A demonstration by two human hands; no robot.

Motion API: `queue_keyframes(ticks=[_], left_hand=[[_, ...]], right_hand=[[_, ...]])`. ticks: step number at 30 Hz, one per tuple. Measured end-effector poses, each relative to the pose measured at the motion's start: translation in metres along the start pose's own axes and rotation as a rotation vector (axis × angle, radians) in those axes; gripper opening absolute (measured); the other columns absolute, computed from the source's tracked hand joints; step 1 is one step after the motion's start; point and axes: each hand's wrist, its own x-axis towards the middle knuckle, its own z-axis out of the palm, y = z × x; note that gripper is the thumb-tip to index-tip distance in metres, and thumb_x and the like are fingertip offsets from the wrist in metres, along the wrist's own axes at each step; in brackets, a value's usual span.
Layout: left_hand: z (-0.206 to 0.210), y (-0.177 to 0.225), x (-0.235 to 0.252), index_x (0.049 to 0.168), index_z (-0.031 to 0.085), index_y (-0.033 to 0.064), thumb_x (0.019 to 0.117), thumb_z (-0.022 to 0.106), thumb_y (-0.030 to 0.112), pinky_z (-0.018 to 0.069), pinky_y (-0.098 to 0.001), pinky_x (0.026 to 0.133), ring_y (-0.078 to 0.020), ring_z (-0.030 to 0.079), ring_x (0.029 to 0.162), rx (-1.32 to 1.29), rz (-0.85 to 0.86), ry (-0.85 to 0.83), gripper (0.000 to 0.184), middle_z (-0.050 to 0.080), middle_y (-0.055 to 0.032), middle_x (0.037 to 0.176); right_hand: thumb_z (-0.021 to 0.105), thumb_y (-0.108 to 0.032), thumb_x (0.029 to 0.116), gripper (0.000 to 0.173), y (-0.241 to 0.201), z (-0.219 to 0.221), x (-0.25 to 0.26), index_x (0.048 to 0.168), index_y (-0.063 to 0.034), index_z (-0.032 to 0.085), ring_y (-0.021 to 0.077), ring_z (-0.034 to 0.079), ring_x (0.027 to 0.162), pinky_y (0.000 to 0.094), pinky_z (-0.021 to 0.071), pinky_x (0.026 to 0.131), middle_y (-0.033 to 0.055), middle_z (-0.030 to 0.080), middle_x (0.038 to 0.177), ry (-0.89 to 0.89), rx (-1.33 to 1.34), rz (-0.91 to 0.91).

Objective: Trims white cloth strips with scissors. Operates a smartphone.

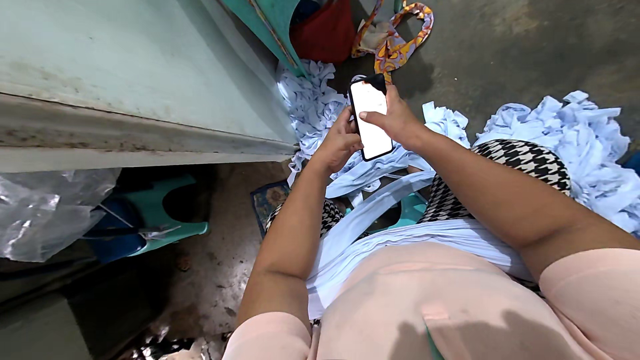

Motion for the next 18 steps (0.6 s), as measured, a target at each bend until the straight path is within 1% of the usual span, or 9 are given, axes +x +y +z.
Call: queue_keyframes(ticks=[5,8,12,16,18], left_hand=[[-0.0028,-0.0002,0.0003,0.146,0.028,0.0091,0.0807,0.05,-0.008,0.0584,-0.0384,0.088,-0.0199,0.069,0.102,-0.012,0.002,0.01,0.071,0.063,-0.0132,0.127],[-0.0034,-0.0005,0.0007,0.146,0.028,0.0089,0.0794,0.049,-0.01,0.0584,-0.0385,0.087,-0.0199,0.069,0.102,-0.015,-0.002,0.011,0.072,0.063,-0.0134,0.126],[-0.0037,-0.0004,0.001,0.147,0.027,0.0093,0.0808,0.049,-0.011,0.0584,-0.0391,0.088,-0.0204,0.069,0.103,-0.023,-0.004,0.013,0.073,0.063,-0.0134,0.128],[-0.0045,-0.0006,0.0012,0.147,0.027,0.0095,0.0804,0.05,-0.01,0.0585,-0.0389,0.087,-0.0201,0.069,0.102,-0.019,0.002,0.011,0.073,0.063,-0.0129,0.126],[-0.0032,0.0004,0.0011,0.147,0.027,0.0095,0.0793,0.05,-0.01,0.0583,-0.0392,0.087,-0.0202,0.069,0.103,-0.011,-0.003,0.021,0.074,0.063,-0.0131,0.127]], right_hand=[[0.072,-0.021,0.0923,0.08,-0.0021,-0.001,0.0021,0.157,-0.0058,0.028,0.0288,0.059,0.127,0.0485,0.0504,0.106,0.0216,0.054,0.143,-0.017,0.015,0.014],[0.071,-0.021,0.0937,0.077,-0.0024,-0.0008,0.002,0.156,-0.0064,0.028,0.028,0.059,0.128,0.0482,0.0504,0.106,0.0209,0.054,0.143,-0.02,0.016,0.023],[0.07,-0.021,0.0946,0.076,-0.0018,-0.0016,0.0021,0.156,-0.0063,0.028,0.0283,0.059,0.127,0.0484,0.0502,0.106,0.0213,0.054,0.142,-0.024,0.011,0.019],[0.066,-0.015,0.0944,0.071,-0.0036,-0.0011,0.0023,0.155,-0.0062,0.03,0.0283,0.06,0.125,0.0484,0.0511,0.104,0.0214,0.056,0.14,-0.019,0.025,0.03],[0.065,-0.014,0.0948,0.071,-0.0039,-0.0018,0.0021,0.156,-0.0059,0.03,0.0277,0.059,0.126,0.0479,0.0504,0.105,0.0211,0.055,0.141,-0.027,0.029,0.02]])
